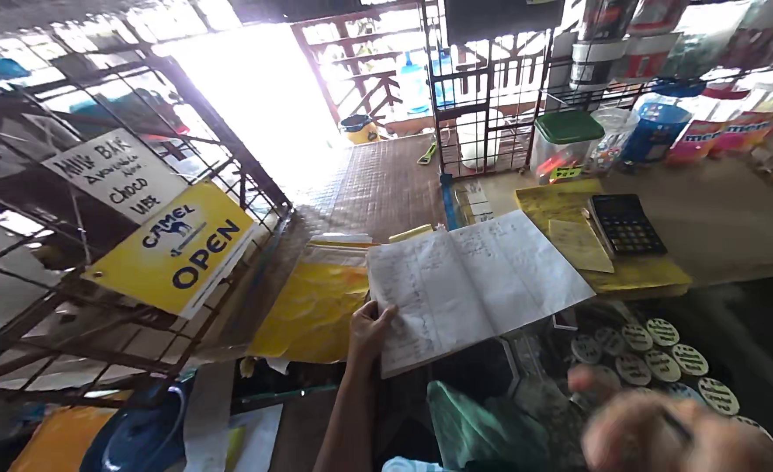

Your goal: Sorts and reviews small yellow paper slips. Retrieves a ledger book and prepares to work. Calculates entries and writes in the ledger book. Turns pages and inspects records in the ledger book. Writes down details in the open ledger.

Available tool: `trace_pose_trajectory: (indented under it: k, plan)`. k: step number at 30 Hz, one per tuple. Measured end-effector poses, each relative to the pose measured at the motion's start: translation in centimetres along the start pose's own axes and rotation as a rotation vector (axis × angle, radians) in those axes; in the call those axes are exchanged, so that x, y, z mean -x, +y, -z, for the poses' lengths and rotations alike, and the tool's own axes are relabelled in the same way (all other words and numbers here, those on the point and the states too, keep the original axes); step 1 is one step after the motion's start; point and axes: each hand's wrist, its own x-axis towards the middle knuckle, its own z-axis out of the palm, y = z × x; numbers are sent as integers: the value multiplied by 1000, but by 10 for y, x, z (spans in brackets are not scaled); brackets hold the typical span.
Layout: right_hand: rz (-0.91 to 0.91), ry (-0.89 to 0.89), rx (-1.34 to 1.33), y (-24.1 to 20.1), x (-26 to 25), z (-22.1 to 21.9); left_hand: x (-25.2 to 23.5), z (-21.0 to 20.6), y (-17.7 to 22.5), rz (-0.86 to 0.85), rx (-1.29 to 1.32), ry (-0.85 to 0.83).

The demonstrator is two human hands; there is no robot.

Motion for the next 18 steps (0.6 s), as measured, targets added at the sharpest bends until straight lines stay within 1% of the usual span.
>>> trace_pose_trajectory:
  k: [1,2,3,4,5,6,8,10,14,18]
  plan:
    - [-17,128,271,18,7,13,0,0,0,-1,2,-4]
    - [-73,271,606,39,15,27,0,0,0,-4,9,-7]
    - [-166,378,940,60,23,41,-1,0,0,-7,16,-7]
    - [-265,430,1219,80,31,54,-1,0,0,-5,20,-6]
    - [-390,443,1426,96,39,65,-2,0,-1,-3,18,-8]
    - [-500,463,1538,111,47,74,-2,0,-1,-4,15,-10]
    - [-633,501,1628,133,58,81,-3,0,-3,-4,21,-14]
    - [-654,505,1674,149,61,80,-3,-1,-3,-9,21,-13]
    - [-573,467,1644,171,47,74,-2,0,0,2,5,-12]
    - [-423,482,1484,193,31,60,-1,0,0,-7,16,-9]
